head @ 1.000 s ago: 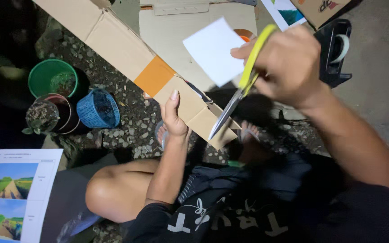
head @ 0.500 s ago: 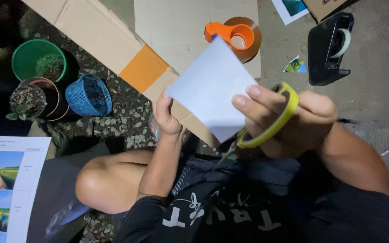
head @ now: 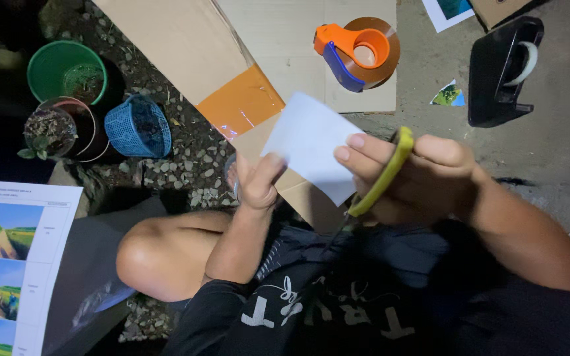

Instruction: The person folds a flat cardboard box into shape, inserts a white paper roll, and secures the box with orange tape using a tape dispenser. They then use scissors to trim excess tape and cut a small piece of cardboard.

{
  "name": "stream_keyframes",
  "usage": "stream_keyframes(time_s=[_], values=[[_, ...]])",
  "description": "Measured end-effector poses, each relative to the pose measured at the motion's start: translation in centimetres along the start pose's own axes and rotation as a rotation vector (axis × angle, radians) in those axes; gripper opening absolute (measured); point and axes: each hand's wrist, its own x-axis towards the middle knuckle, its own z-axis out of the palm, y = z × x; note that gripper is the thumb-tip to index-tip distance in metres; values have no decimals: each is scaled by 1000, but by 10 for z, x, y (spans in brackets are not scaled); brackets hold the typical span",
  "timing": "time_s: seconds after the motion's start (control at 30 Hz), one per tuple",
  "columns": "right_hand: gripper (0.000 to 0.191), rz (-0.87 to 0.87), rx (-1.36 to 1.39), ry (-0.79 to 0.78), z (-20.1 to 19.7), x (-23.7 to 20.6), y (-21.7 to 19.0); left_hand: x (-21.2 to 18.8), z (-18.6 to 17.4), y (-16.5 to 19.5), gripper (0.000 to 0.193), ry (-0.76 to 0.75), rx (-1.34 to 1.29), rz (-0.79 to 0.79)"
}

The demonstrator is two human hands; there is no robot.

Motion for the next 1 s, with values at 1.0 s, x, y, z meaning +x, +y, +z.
stream_keyframes(time_s=[1.0], values=[[19, 1638, 1211, 664, 92, -88, -59, 9, 9, -29, 48, 126, 94, 181]])
